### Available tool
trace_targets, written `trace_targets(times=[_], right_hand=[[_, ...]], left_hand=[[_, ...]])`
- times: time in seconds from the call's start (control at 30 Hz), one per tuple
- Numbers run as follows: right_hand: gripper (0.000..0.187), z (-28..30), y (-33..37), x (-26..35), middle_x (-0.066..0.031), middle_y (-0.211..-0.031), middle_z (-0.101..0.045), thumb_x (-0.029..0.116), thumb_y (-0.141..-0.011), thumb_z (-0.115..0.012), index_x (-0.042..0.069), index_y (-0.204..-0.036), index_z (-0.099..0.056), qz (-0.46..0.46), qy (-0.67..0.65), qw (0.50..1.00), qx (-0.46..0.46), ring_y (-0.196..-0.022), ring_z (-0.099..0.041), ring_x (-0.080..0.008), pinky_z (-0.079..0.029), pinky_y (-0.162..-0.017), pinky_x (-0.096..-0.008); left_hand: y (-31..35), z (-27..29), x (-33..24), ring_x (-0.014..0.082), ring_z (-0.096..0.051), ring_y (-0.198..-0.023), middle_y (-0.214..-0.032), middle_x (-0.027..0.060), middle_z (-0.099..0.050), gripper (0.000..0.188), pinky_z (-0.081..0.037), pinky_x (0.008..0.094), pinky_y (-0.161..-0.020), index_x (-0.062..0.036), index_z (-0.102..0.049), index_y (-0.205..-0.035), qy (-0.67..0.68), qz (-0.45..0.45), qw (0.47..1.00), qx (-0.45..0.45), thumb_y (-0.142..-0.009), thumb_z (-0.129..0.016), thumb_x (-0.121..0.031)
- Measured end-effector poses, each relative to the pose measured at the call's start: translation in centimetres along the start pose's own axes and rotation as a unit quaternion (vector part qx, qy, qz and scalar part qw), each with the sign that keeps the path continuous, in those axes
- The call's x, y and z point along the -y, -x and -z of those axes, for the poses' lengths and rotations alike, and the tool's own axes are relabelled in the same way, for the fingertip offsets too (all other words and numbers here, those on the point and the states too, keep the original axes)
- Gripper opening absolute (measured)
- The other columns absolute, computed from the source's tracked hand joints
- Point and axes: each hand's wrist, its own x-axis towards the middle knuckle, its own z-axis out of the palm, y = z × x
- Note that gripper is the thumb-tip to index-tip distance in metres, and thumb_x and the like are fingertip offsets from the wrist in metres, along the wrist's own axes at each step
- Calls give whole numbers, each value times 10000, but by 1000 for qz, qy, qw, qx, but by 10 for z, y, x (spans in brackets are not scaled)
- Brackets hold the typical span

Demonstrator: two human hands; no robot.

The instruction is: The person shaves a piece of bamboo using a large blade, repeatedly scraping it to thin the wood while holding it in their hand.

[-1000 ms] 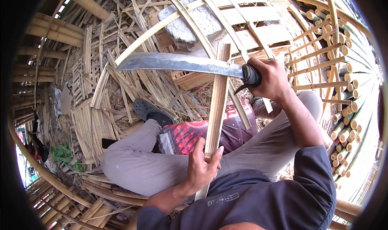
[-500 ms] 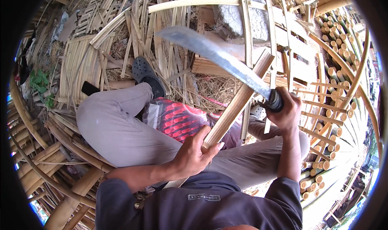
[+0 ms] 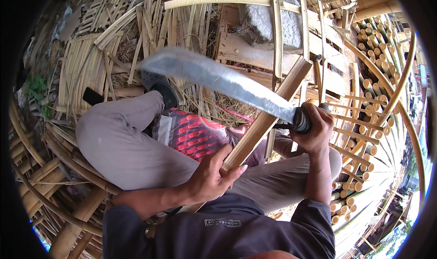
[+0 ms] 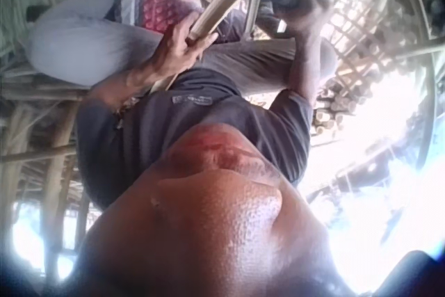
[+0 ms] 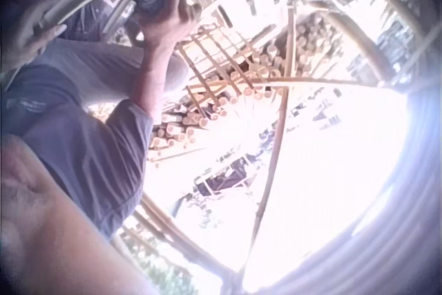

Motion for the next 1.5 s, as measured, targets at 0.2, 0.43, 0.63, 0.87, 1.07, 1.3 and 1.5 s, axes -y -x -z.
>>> trace_targets(times=[0.2, 0.43, 0.63, 0.87, 1.07, 1.3, 1.5], right_hand=[[217, 3, -4, -34, -103, -627, -616, 108, -667, -785, 66, -810, -628, -121, 22, 992, -36, -537, -641, -260, -504, -531, -371], [398, 3, 9, -11, -71, -641, -590, 266, -502, -756, 86, -834, -631, 94, 19, 995, 22, -579, -628, -257, -478, -561, -385], [209, 12, 1, -54, -115, -646, -618, 87, -660, -767, 78, -820, -634, -102, 59, 989, -94, -547, -644, -282, -502, -525, -401], [279, 9, 6, -27, -93, -672, -613, 118, -608, -781, 88, -836, -622, 31, 41, 998, -36, -587, -623, -277, -458, -536, -392], [232, 0, 1, -43, -124, -646, -597, 80, -662, -780, 48, -823, -615, -178, -54, 982, -41, -539, -632, -220, -481, -519, -382], [355, -3, 3, -30, -78, -698, -638, 134, -565, -829, 102, -862, -637, -6, 60, 998, -25, -592, -645, -277, -490, -550, -392], [232, -13, 8, -39, -80, -656, -604, 115, -653, -769, 89, -842, -637, 19, 24, 998, -59, -562, -632, -265, -497, -552, -393]], left_hand=[[-1, 2, -8, 43, -524, -467, -652, -5, -524, 249, -398, 220, -368, -68, -438, -992, 46, 68, 996, 38, -999, -644, -208], [4, 4, 2, 65, -554, -488, -658, 2, -533, 240, -444, 243, -413, -54, -476, -998, 54, 68, 995, 45, -1004, -637, -231], [6, 3, -2, 40, -481, -451, -674, -15, -518, 240, -400, 217, -384, -62, -471, -1136, 84, 57, 993, 61, -1013, -615, -210], [7, 4, 1, 39, -468, -444, -627, -14, -508, 283, -387, 218, -378, -47, -446, -1200, 69, 65, 993, 64, -1020, -603, -198], [2, 7, -2, 38, -461, -435, -630, -11, -507, 224, -380, 220, -362, -62, -448, -1087, 77, 56, 994, 52, -1017, -611, -200], [3, 5, 6, 47, -458, -410, -616, -3, -509, 215, -383, 227, -354, -72, -441, -1055, 47, 46, 997, 31, -1013, -616, -190], [8, 4, 1, 48, -476, -420, -635, -6, -507, 222, -378, 227, -351, -71, -430, -1084, 67, 79, 993, 48, -1009, -614, -170]])
